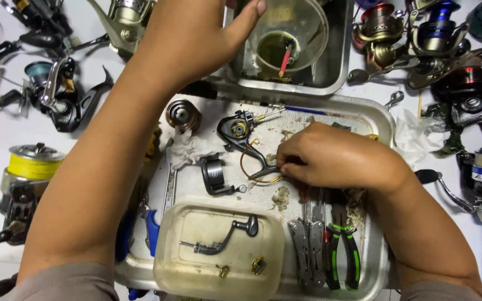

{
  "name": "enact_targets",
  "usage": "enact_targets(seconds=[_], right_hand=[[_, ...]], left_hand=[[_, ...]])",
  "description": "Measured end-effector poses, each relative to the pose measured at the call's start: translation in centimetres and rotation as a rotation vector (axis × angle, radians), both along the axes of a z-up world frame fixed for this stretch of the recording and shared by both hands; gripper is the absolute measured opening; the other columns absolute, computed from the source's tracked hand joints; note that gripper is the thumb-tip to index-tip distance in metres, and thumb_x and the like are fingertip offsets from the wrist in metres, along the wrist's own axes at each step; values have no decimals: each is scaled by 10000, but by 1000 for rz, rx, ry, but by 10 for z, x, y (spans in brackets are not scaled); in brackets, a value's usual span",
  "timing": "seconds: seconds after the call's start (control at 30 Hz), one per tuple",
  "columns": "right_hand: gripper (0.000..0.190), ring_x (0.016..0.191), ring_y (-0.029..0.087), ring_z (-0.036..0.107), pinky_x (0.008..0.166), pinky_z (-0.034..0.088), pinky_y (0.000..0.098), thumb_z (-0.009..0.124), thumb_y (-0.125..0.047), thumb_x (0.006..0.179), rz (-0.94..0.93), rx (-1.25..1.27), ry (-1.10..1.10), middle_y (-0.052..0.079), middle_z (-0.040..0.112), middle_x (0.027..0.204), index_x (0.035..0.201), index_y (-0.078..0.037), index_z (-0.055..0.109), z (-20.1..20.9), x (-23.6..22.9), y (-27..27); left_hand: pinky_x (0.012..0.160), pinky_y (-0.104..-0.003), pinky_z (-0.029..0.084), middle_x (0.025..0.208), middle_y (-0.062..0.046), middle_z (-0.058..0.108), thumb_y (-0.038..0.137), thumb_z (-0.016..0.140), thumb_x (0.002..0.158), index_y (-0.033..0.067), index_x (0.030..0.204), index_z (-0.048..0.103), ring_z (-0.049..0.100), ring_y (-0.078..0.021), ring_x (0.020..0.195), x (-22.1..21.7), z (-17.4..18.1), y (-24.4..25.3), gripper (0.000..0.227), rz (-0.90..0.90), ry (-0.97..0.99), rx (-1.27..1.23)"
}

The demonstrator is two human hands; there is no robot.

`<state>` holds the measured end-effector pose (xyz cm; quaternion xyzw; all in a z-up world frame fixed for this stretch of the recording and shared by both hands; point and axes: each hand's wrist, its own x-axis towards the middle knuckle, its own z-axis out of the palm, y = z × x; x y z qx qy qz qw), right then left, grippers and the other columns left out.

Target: Disassembling, cleaning, and inspecting small internal components of a fishing reel on a service tray.

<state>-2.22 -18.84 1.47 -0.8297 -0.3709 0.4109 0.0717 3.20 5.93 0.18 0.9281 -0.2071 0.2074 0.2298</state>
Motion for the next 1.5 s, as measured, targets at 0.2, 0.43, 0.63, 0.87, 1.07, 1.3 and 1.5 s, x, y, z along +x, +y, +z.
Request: enact_targets(seconds=[0.2, 0.43, 0.63, 0.87, 1.07, 1.3, 1.5], right_hand=[[138, 810, 235, 715, 761, 505, 386, 562, -260, 943, -8, -15, 17, 35, 775, 878, 970, -187, 677, -1, 2, 3], [160, 842, 259, 706, 766, 492, 400, 528, -296, 959, -63, 16, 10, 38, 774, 879, 964, -204, 658, -2, 4, 3], [210, 690, 106, 776, 624, 623, 265, 559, -342, 1020, -152, 58, -74, -50, 808, 846, 990, -231, 735, 8, 13, -14], [432, 895, 272, 635, 711, 590, 379, 709, -121, 925, -116, 458, -755, 136, 658, 1058, 1351, -88, 644, -2, 46, -15], [295, 904, 265, 601, 706, 574, 388, 769, -275, 931, -48, 540, -818, 111, 650, 1023, 1199, -152, 751, -31, 56, -14], [123, 923, 279, 622, 788, 567, 345, 710, 9, 1006, -215, 798, -942, 197, 674, 1036, 1104, 82, 718, -34, 71, -25], [142, 968, 302, 712, 808, 564, 382, 664, -5, 1066, -348, 890, -945, 204, 750, 1071, 1151, 92, 724, -32, 68, -24]], left_hand=[[766, -504, 481, 1222, -174, 708, 186, 727, 989, 80, 1280, 668, 628, -417, 1066, 8, -1, -7, 315, -131, 7, -8], [817, -525, 490, 1232, -238, 602, 100, 706, 953, -3, 1278, 598, 622, -438, 1034, 20, -18, -9, 357, -81, 92, -49], [705, -584, 524, 1078, -278, 697, 244, 627, 1004, -22, 1431, 521, 655, -474, 942, 25, -20, -16, 514, 102, 428, 68], [647, -403, 569, 899, -141, 746, 126, 645, 953, -4, 1359, 609, 683, -263, 737, 19, -7, -25, 428, 55, 543, -119], [618, -362, 543, 833, -77, 722, 93, 669, 929, 44, 1323, 619, 672, -207, 696, 11, -5, -25, 400, 18, 559, -194], [570, -362, 499, 807, -67, 718, 90, 688, 926, 37, 1325, 613, 651, -198, 675, 6, 0, -26, 410, 0, 559, -195], [605, -424, 488, 799, -79, 715, 118, 670, 932, 50, 1304, 616, 665, -254, 716, 10, -4, -23, 382, 0, 515, -134]])
